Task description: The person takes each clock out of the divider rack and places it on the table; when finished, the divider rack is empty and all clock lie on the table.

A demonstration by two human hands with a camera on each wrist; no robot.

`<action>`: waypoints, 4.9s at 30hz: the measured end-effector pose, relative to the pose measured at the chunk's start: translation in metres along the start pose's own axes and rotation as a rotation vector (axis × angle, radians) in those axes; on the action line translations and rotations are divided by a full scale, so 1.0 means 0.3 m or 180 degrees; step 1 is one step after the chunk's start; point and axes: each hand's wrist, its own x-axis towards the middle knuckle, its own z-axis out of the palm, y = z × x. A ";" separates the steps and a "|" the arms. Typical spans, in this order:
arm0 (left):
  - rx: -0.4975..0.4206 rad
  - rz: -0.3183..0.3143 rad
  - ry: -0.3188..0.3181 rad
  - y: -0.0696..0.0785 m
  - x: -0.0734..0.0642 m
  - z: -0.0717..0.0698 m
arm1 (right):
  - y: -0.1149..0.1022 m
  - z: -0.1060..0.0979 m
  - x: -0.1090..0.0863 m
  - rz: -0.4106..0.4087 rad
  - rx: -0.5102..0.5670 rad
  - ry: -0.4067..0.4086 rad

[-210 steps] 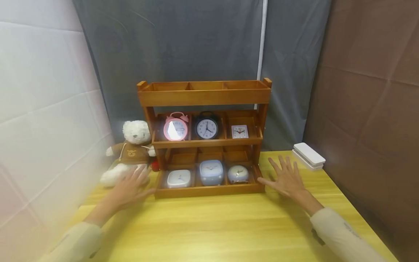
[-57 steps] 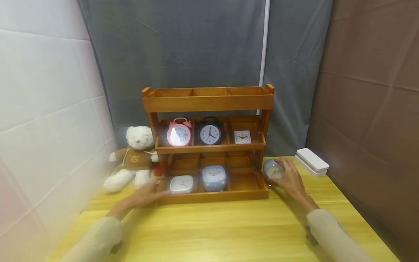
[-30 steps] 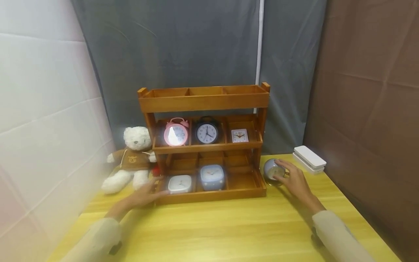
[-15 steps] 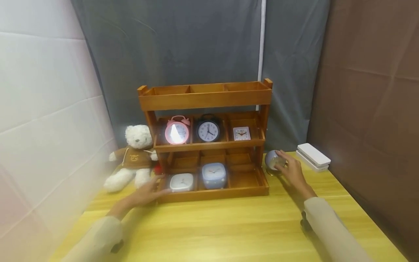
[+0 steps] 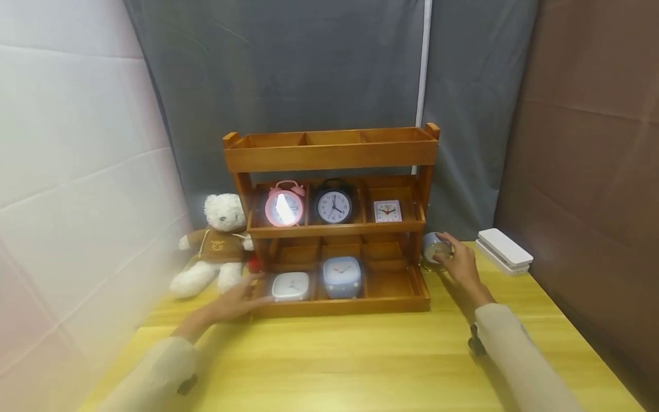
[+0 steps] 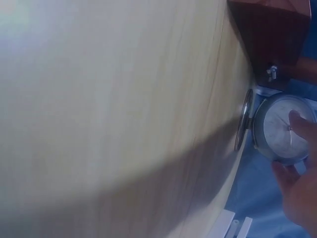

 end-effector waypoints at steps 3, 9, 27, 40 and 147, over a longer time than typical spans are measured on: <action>0.0015 -0.0010 -0.0004 0.012 -0.008 -0.004 | -0.002 0.003 0.000 0.0027 0.0042 -0.0025; 0.0070 -0.0059 -0.0056 0.024 -0.014 -0.012 | -0.007 -0.012 0.006 0.0095 0.0056 -0.0175; 0.0385 -0.0273 -0.0166 0.002 0.004 -0.033 | -0.113 -0.118 -0.007 -0.0261 -0.0036 -0.0419; 0.0221 -0.0366 -0.0085 0.033 0.004 -0.043 | -0.274 -0.069 -0.072 -0.0275 0.0221 -0.0565; 0.0101 -0.0370 -0.0044 0.015 -0.003 -0.023 | -0.520 0.227 -0.148 -0.0713 0.1541 -0.1354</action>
